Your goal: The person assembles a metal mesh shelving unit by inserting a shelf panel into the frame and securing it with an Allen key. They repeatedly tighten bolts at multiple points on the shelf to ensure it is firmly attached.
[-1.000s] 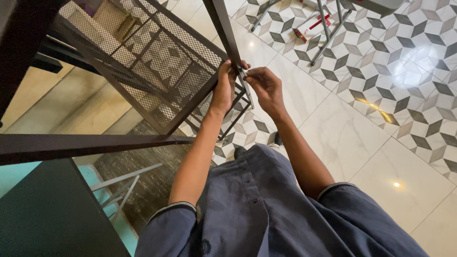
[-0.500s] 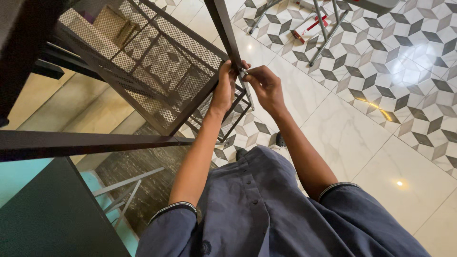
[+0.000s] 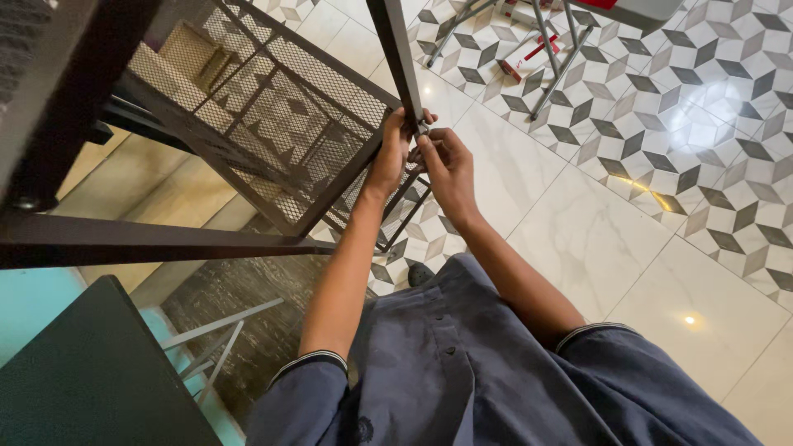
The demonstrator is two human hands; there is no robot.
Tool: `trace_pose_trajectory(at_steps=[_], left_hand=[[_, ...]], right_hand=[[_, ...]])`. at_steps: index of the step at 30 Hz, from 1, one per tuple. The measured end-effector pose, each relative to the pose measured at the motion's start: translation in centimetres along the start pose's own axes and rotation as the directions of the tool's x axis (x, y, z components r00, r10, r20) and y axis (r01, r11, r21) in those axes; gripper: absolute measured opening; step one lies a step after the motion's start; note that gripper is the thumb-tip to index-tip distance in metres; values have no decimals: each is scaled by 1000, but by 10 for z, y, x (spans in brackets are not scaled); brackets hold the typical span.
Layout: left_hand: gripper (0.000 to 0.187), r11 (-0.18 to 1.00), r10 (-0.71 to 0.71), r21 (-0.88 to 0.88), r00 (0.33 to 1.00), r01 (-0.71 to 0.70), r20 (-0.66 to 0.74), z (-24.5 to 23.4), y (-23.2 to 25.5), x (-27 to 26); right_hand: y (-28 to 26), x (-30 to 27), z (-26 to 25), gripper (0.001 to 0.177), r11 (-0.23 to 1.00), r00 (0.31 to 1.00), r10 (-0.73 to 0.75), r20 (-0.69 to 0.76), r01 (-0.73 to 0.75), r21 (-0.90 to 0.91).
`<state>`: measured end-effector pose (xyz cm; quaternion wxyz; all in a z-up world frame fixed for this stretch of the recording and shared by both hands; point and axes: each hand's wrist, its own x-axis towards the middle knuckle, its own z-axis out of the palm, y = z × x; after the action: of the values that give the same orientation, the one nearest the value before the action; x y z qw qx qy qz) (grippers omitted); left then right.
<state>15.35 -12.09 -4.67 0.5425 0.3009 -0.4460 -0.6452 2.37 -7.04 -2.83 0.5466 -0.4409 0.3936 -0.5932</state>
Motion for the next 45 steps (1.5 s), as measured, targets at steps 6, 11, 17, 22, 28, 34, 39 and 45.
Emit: trace_pose_trajectory(at_steps=[6,11,17,22,28,34,39,45], left_hand=[[51,1000,30,4,999,-30,14,-2,1,0],[49,997,71,9,997,-71,13,1,4,-2],[47,998,55,-23,998,-54,32,0,5,-4],[44,999,-13,-41,1000,13,-5,-14,-12,7],[45,993,113,9,993,-114,34,-15,-17,6],[45,994,104,36,995,-104,7,-12,-13,3],[44,997,78,27,997,-77,-13,-11,-13,7],[44,997,74,-21,997,-74,-17,-6,-8,3]], right_hand=[[-16,-2,4,29,1000,999,-3,-46,5,28],[-31,-16,7,40,859,929,-360,88,367,-357],[-38,-14,2,25,489,811,-509,288,548,-678],[-44,4,-2,18,475,759,-573,309,615,-629],[-32,39,-12,15,952,974,-226,3,221,-213],[-2,55,-23,27,863,980,191,53,-194,466],[-5,40,-18,16,984,981,-165,-100,157,-85],[-30,15,-14,29,553,798,-567,203,552,-624]])
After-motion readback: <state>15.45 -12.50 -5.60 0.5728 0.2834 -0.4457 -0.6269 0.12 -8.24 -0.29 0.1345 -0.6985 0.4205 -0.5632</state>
